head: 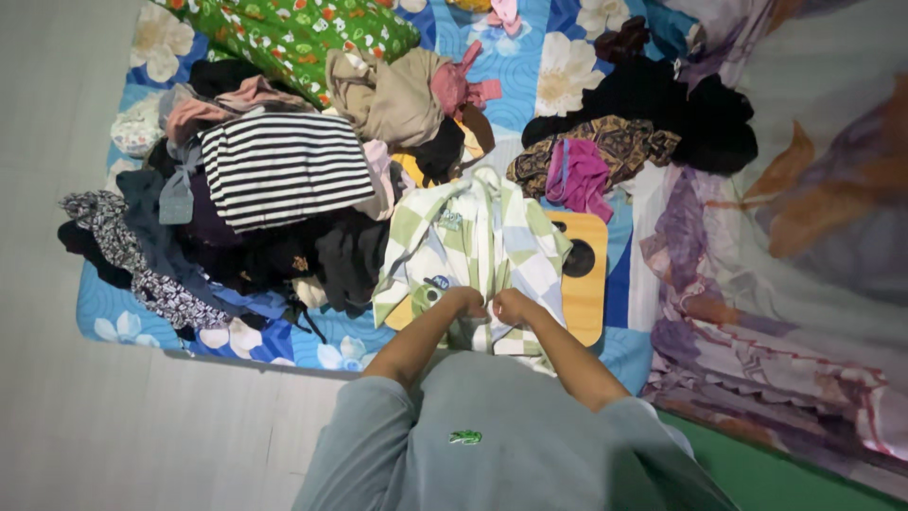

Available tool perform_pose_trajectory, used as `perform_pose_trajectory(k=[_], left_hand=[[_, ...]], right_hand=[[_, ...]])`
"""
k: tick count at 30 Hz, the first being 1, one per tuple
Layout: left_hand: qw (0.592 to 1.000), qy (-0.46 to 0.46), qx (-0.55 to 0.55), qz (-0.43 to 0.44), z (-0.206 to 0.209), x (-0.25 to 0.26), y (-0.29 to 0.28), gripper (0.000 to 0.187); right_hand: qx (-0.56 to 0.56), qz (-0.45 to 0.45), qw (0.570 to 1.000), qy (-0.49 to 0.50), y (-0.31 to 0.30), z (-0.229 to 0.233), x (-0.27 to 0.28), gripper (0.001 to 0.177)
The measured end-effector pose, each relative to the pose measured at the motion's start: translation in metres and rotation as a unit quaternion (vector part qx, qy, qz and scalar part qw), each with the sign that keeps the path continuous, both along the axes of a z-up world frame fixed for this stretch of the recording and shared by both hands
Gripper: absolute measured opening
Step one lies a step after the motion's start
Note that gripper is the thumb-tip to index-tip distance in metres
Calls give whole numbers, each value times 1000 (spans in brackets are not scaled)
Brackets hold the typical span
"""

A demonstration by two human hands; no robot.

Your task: The person folds a white and green checkered clothing item on top of a small tray on a bed, then carries it over to a metal closet shelving unit and places it inside.

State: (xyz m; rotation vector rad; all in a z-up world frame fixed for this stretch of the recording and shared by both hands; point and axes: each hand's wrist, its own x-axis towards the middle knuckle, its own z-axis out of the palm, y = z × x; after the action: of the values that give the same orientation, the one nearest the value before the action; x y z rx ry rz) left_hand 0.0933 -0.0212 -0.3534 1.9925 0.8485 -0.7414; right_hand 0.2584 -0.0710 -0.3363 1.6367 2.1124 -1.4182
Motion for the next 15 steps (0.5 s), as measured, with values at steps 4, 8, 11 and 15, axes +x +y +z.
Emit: perform_pose_trajectory(k=[4,8,11,15], left_hand=[[1000,6,1,13,-7,-2,-4,55],[997,27,3,67,-14,-2,9,59],[976,-32,70,203,-17,3,20,60],[895,-166,188,369,-12,7,24,62]], right_hand=[[-27,36,999,6,-4,-7,-3,16],[-44,-45,998,21,0,-13,-4,21],[27,-128,991,4,11,-16,-5,30],[187,-214,959,-7,22,-19,-5,36]])
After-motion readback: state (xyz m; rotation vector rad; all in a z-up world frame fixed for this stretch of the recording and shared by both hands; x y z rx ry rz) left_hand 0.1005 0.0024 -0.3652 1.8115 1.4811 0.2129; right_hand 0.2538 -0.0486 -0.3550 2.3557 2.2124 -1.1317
